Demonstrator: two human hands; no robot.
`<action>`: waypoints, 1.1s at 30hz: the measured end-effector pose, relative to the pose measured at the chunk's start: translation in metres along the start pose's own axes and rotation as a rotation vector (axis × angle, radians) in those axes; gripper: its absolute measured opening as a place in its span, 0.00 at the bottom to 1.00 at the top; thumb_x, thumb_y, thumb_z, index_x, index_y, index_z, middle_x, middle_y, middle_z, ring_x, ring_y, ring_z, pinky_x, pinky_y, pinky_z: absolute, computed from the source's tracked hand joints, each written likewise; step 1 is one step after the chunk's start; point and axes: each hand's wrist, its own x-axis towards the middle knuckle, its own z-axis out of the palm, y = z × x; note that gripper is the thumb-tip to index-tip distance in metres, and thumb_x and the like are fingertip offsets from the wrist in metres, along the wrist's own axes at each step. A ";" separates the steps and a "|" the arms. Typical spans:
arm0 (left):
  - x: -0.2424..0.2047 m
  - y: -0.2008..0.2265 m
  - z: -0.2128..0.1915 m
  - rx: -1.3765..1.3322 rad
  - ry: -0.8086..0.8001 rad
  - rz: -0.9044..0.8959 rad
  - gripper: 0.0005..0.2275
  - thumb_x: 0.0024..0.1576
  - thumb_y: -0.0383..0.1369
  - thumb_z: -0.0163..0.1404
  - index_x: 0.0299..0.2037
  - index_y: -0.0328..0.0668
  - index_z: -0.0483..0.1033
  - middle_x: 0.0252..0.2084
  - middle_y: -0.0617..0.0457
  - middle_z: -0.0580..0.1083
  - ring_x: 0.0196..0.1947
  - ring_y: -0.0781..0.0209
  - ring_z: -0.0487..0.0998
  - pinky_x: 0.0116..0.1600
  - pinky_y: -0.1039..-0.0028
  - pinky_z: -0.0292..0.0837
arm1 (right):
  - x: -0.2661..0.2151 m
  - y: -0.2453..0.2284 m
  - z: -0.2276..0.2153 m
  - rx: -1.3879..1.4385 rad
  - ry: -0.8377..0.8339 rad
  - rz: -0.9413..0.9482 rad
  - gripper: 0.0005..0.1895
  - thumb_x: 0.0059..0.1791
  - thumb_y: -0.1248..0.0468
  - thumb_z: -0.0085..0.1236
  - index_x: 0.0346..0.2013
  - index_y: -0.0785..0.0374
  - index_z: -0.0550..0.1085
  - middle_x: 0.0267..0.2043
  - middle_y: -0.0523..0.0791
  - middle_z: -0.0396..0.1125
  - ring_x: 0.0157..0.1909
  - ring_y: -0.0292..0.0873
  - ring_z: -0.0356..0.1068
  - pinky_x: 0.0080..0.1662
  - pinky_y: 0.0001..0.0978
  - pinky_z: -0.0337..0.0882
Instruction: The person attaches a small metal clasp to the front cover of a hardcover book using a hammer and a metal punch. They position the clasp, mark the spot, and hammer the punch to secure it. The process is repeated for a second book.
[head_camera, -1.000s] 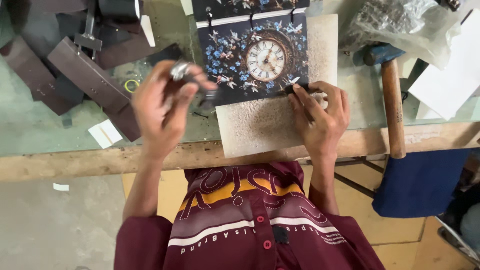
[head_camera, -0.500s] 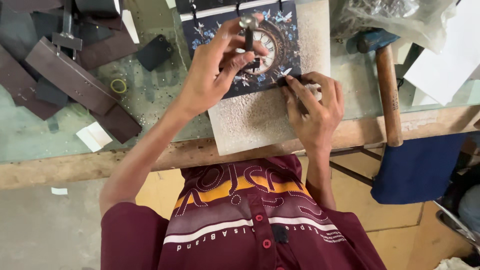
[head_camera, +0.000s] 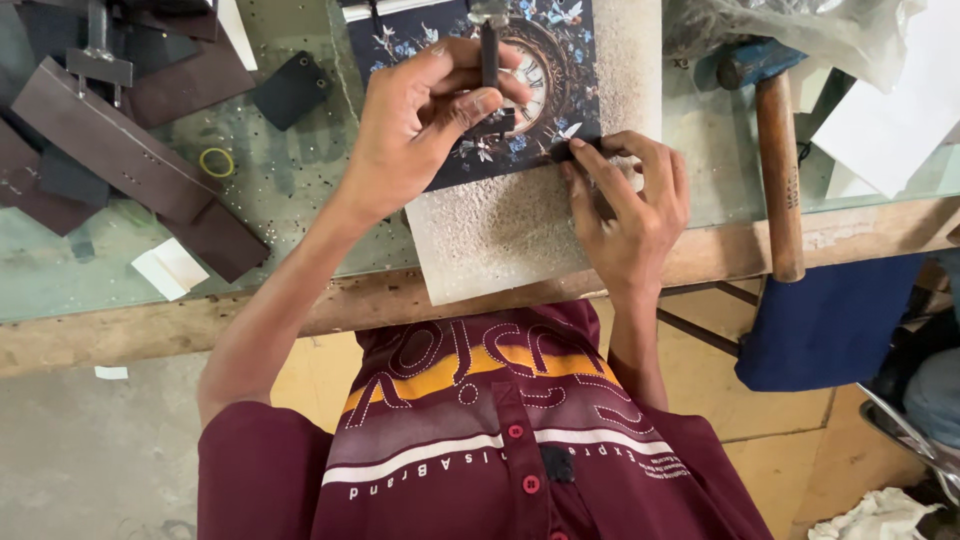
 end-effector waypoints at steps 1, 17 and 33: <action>0.000 0.000 0.000 -0.011 0.003 0.005 0.11 0.72 0.27 0.51 0.62 0.32 0.71 0.53 0.46 0.80 0.58 0.60 0.82 0.67 0.71 0.78 | 0.000 0.000 0.000 -0.001 0.000 0.001 0.19 0.47 0.71 0.71 0.52 0.56 0.82 0.51 0.44 0.69 0.52 0.47 0.69 0.52 0.40 0.70; -0.004 0.002 0.006 0.192 0.082 0.035 0.13 0.72 0.34 0.50 0.61 0.34 0.72 0.50 0.49 0.82 0.55 0.61 0.84 0.61 0.72 0.81 | -0.003 0.004 0.005 -0.013 0.009 0.002 0.17 0.48 0.70 0.73 0.51 0.56 0.82 0.52 0.44 0.69 0.51 0.46 0.68 0.51 0.38 0.69; -0.005 0.003 0.008 0.321 0.103 0.108 0.10 0.73 0.31 0.50 0.57 0.30 0.71 0.49 0.47 0.82 0.53 0.59 0.86 0.59 0.71 0.81 | -0.003 0.002 0.003 -0.018 -0.003 0.003 0.18 0.48 0.70 0.73 0.51 0.57 0.82 0.52 0.44 0.69 0.52 0.46 0.68 0.54 0.40 0.69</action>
